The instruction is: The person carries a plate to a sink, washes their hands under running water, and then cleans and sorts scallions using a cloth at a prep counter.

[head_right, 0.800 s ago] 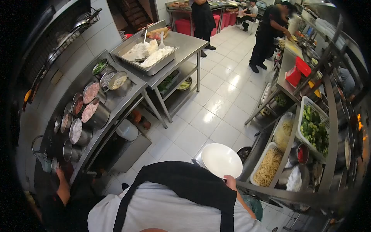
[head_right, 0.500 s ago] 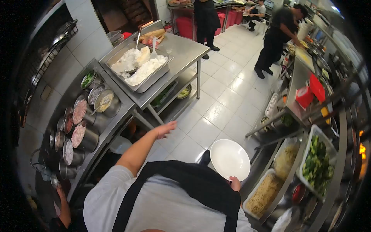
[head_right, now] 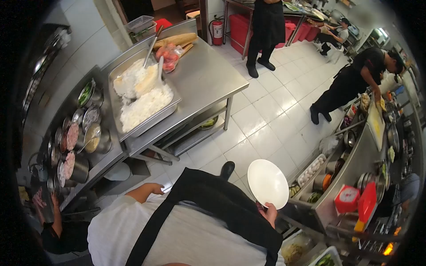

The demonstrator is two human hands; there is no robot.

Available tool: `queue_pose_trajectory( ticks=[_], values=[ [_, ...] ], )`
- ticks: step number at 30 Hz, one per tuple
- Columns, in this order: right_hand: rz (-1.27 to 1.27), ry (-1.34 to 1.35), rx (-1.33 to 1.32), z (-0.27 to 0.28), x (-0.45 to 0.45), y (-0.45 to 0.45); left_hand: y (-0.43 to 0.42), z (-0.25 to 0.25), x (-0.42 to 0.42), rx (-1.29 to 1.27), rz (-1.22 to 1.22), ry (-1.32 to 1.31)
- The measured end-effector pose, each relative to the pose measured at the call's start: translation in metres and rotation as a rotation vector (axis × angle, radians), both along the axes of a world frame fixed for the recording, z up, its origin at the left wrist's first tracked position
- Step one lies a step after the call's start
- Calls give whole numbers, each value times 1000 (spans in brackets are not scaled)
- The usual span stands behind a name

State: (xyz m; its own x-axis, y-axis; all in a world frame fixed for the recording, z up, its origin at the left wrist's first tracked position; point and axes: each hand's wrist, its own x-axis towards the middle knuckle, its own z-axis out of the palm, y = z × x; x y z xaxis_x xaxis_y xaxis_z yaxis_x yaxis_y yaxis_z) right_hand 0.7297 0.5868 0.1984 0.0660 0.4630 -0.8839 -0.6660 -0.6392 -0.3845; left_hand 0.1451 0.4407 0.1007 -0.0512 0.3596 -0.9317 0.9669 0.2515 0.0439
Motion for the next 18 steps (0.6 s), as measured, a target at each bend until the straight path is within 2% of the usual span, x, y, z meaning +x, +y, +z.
queue_pose_trajectory(
  ticks=[2, 3, 4, 6, 7, 8, 9, 11, 13, 14, 16, 18],
  values=[
    [34, 15, -49, -21, 25, 48, 42, -7, 10, -64, -31, -183],
    [61, -8, -48, -24, 34, 73, 85, 23, 27, 167, -87, -113],
    [110, -86, -6, -24, 41, 94, 141, 88, 59, 392, -140, -40],
    [136, -226, 112, -20, 46, 141, 248, 137, 96, 924, -116, -159],
    [112, -285, 182, -18, 48, 160, 304, 157, 110, 1117, -224, -173],
    [79, -280, 157, -13, 50, 180, 358, 177, 124, 1305, -179, -303],
    [45, -276, 132, -7, 53, 199, 407, 201, 136, 1333, -69, -411],
    [-47, -132, -90, 14, 52, 252, 505, 205, 154, 859, 824, -1222],
    [-20, -188, -16, -5, 64, 304, 574, 238, 153, 314, 1153, -1850],
    [-3, -220, 24, -16, 76, 333, 599, 237, 147, 293, 1140, -1928],
    [195, -137, 21, 35, 57, 409, 634, 226, 133, 257, 1121, -2084],
    [349, -143, 143, 56, 46, 473, 657, 200, 121, 286, 1229, -2123]
  ],
)
